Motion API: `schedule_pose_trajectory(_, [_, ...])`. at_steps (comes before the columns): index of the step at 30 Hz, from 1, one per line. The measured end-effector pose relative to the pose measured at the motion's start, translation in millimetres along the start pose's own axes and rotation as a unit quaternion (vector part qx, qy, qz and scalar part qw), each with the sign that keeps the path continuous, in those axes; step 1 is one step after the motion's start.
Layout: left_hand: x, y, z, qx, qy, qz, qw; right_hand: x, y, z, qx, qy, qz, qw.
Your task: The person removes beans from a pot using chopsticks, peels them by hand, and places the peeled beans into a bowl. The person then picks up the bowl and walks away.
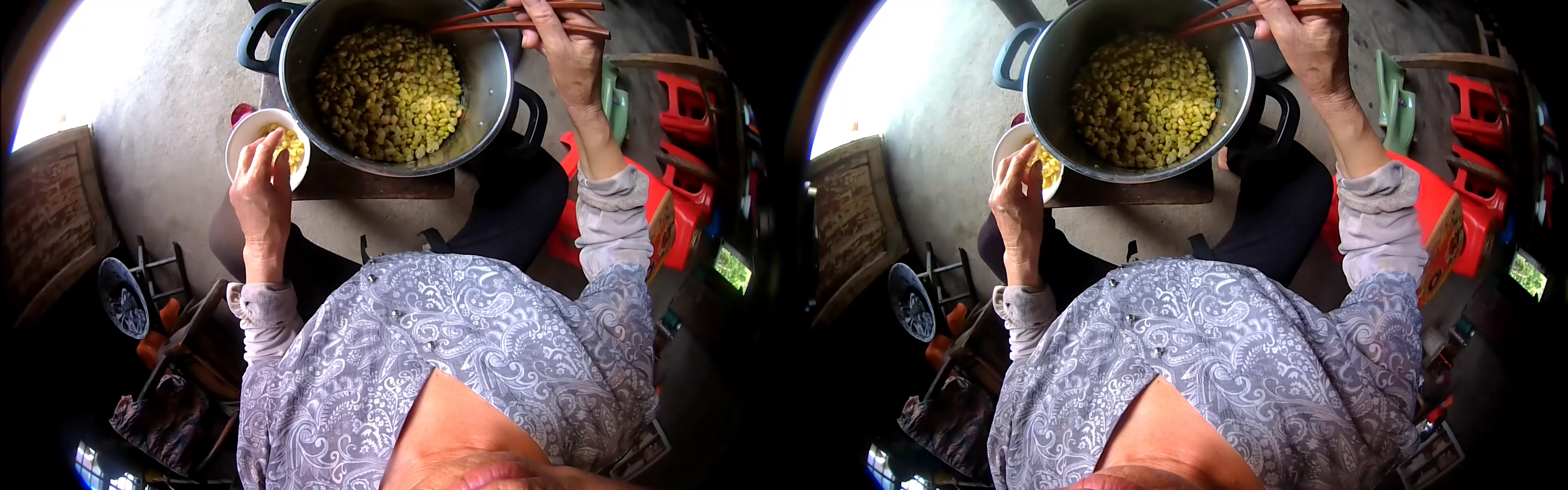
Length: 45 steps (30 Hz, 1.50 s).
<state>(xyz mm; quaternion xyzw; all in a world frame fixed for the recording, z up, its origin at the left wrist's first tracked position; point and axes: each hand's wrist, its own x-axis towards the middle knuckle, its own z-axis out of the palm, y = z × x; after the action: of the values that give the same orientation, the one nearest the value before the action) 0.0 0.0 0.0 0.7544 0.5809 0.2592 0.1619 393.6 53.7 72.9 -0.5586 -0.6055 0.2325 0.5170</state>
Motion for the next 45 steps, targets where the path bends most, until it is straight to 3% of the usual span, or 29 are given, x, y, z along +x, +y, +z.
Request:
schedule_pose_trajectory(5, [-4,5,13,-0.036,0.008,-0.004,0.999,2,-20,6,-0.056,-0.010,0.033,0.998])
schedule_pose_trajectory(9, [-1,7,6,-0.045,0.001,-0.017,0.999,10,-14,26,0.010,-0.104,0.012,0.994])
schedule_pose_trajectory(13, [-3,0,8,-0.037,0.020,0.006,0.999,8,-28,10,0.013,-0.095,0.082,0.992])
schedule_pose_trajectory(14, [-3,-1,9,-0.034,0.022,0.005,0.999,8,-18,9,-0.023,-0.059,0.045,0.997])
schedule_pose_trajectory(17, [0,7,7,-0.050,-0.002,-0.014,0.999,17,-15,19,0.011,-0.067,-0.014,0.998])
schedule_pose_trajectory(22, [-4,3,17,0.058,-0.042,0.025,0.997,30,-17,51,0.009,-0.138,-0.084,0.987])
schedule_pose_trajectory(25, [-5,-5,14,0.075,-0.043,0.035,0.996,25,-17,47,0.038,-0.139,-0.030,0.989])
schedule_pose_trajectory(27, [-6,-4,13,0.057,-0.041,0.011,0.997,21,-24,36,0.018,-0.076,-0.020,0.997])
schedule_pose_trajectory(29, [-4,-5,12,0.050,-0.043,-0.017,0.998,17,-37,19,-0.018,-0.072,0.050,0.996])
schedule_pose_trajectory(30, [-3,-5,13,0.040,-0.026,-0.007,0.999,17,-39,13,-0.025,-0.065,0.048,0.996])
schedule_pose_trajectory(33, [-5,-5,11,0.064,-0.085,-0.017,0.994,16,-39,-1,-0.035,-0.060,0.048,0.996])
schedule_pose_trajectory(36, [-6,-6,14,0.106,-0.045,0.050,0.992,11,-43,-3,-0.026,-0.061,0.087,0.994])
schedule_pose_trajectory(40, [-6,-3,17,0.067,-0.031,0.013,0.997,5,-41,-1,-0.002,-0.129,0.107,0.986])
schedule_pose_trajectory(43, [-5,-2,16,0.061,-0.035,0.006,0.998,4,-28,2,-0.035,-0.138,0.075,0.987])
schedule_pose_trajectory(45, [-5,-2,16,0.051,-0.029,0.001,0.998,3,-25,-1,0.002,-0.100,0.102,0.990])
